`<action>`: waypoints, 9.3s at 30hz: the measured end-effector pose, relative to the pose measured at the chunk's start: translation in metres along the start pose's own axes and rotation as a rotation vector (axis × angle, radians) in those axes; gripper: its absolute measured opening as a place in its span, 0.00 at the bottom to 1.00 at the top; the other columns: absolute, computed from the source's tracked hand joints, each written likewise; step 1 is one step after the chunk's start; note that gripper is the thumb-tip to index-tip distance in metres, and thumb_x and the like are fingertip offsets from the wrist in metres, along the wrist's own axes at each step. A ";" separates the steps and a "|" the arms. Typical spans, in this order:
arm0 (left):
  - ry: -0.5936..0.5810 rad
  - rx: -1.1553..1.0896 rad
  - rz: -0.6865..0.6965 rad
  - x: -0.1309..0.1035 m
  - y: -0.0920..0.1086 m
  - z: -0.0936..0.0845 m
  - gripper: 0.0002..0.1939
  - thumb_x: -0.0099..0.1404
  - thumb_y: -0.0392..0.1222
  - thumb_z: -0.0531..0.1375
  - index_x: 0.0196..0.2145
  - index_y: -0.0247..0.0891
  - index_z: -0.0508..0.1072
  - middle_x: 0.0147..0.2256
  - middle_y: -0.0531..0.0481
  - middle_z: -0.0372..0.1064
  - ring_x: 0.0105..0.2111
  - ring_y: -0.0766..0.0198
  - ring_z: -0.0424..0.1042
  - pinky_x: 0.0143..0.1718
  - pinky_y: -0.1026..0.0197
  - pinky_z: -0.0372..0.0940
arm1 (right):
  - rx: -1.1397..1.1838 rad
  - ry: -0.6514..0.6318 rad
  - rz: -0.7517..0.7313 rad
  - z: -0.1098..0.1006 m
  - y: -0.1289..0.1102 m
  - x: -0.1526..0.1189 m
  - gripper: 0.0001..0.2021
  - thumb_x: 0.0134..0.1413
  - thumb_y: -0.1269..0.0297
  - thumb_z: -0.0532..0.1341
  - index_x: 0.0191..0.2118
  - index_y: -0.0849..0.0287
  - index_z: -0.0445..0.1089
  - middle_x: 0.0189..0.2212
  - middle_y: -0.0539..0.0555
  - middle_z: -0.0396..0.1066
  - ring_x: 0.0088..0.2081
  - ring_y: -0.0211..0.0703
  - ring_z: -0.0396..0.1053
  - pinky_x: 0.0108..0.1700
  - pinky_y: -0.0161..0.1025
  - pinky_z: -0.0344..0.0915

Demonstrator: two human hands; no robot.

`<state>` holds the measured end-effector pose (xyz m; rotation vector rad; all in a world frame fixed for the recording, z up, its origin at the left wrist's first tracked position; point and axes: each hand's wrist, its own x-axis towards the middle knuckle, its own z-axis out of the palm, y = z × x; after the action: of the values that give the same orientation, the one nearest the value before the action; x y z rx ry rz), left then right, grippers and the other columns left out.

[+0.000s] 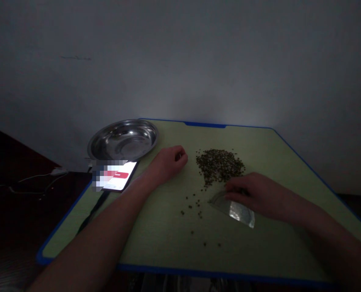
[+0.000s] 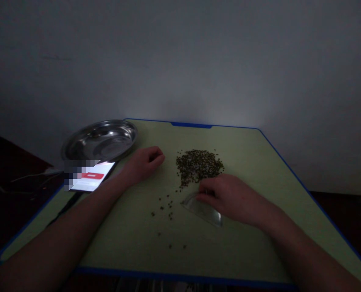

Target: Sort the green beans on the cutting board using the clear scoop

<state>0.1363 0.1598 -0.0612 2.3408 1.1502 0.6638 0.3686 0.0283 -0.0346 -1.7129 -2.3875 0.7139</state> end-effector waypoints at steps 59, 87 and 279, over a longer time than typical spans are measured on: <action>0.002 -0.006 0.024 0.001 0.000 0.002 0.10 0.61 0.41 0.53 0.27 0.36 0.70 0.24 0.53 0.67 0.23 0.68 0.60 0.26 0.62 0.52 | 0.122 0.050 -0.044 0.002 -0.013 -0.001 0.12 0.62 0.57 0.57 0.33 0.56 0.73 0.22 0.47 0.69 0.24 0.35 0.64 0.26 0.34 0.54; 0.009 -0.005 0.027 0.000 0.003 0.002 0.09 0.62 0.40 0.54 0.26 0.37 0.69 0.23 0.53 0.66 0.22 0.68 0.59 0.27 0.62 0.53 | 0.053 0.089 -0.225 0.026 -0.029 0.015 0.11 0.64 0.62 0.56 0.38 0.58 0.75 0.31 0.53 0.77 0.32 0.41 0.72 0.34 0.36 0.60; -0.071 0.008 -0.082 0.005 -0.002 -0.004 0.11 0.61 0.44 0.52 0.27 0.37 0.69 0.25 0.52 0.67 0.25 0.65 0.63 0.28 0.61 0.56 | 0.131 -0.211 -0.094 -0.031 0.020 0.014 0.09 0.57 0.63 0.59 0.34 0.60 0.74 0.28 0.50 0.72 0.29 0.38 0.66 0.30 0.34 0.59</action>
<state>0.1359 0.1655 -0.0580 2.2907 1.2123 0.5431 0.3921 0.0560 -0.0186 -1.5325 -2.4719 1.0583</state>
